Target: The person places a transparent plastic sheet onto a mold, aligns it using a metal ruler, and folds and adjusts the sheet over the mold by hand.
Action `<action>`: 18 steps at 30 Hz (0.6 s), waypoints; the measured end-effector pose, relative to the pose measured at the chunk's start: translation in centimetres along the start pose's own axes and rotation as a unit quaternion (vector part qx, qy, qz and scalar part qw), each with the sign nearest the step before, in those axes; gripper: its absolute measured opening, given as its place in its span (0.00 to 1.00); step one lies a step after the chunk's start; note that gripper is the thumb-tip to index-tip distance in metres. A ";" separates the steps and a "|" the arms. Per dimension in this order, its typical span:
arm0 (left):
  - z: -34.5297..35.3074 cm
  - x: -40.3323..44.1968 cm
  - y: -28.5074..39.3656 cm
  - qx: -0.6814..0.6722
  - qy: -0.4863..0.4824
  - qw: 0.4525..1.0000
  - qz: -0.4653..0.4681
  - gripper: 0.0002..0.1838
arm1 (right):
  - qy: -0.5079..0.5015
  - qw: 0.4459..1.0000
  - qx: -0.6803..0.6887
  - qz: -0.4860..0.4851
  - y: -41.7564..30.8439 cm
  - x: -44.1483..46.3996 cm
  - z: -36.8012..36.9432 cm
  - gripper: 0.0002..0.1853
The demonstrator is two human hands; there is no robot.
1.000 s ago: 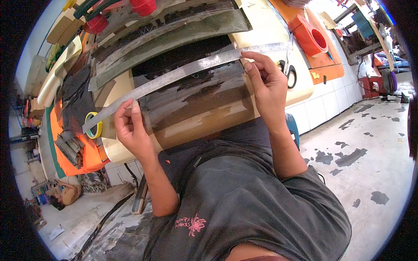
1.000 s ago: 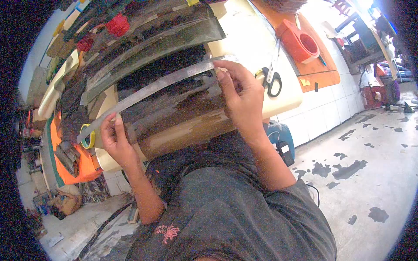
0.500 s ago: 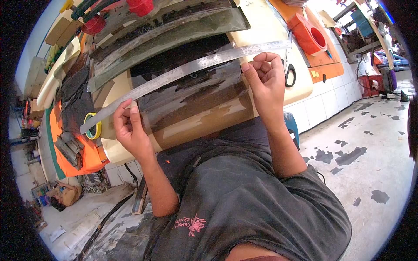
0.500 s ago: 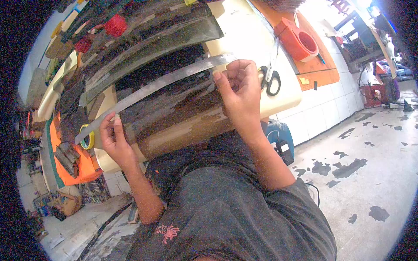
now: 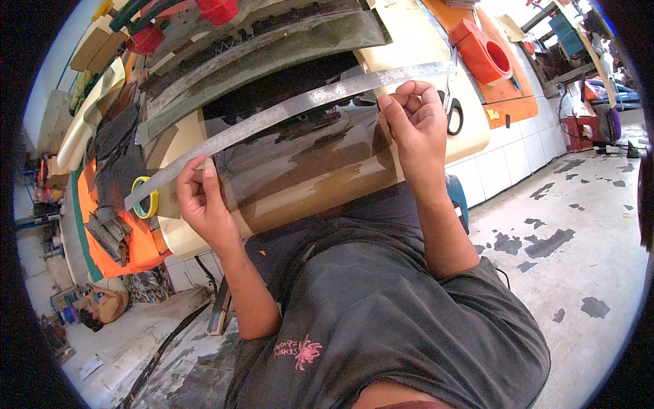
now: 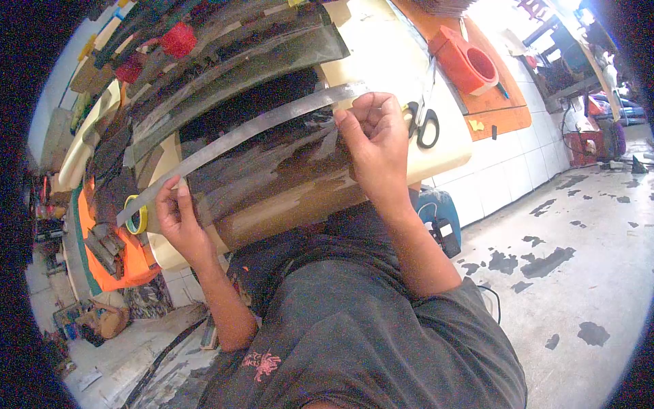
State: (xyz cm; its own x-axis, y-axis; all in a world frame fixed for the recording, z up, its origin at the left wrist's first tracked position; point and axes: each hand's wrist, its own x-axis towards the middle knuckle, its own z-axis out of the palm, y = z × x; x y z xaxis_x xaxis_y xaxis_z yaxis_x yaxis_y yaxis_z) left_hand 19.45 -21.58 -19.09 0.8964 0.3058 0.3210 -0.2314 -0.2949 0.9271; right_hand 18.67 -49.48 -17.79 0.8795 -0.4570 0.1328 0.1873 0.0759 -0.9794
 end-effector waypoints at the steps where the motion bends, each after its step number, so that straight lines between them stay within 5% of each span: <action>1: 0.0 0.0 0.1 -0.005 0.000 1.000 -0.002 0.11 | 0.000 1.000 0.006 -0.005 0.1 0.0 0.0 0.11; 15: 0.4 0.2 -0.1 -0.023 0.018 0.999 0.018 0.10 | 0.003 0.998 0.028 0.050 -0.2 0.1 -0.3 0.13; 18: 0.3 0.2 -0.1 -0.027 0.019 0.999 0.019 0.10 | 0.052 0.994 -0.089 -0.024 -1.1 -0.1 -0.3 0.10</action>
State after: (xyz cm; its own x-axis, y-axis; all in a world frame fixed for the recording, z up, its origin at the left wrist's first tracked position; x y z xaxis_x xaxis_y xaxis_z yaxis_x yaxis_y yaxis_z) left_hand 19.79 -21.77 -19.14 0.8716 0.3305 0.3620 -0.2858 -0.2575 0.9231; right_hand 18.28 -49.79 -16.80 0.8200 -0.5457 0.1724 0.1395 -0.1016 -0.9850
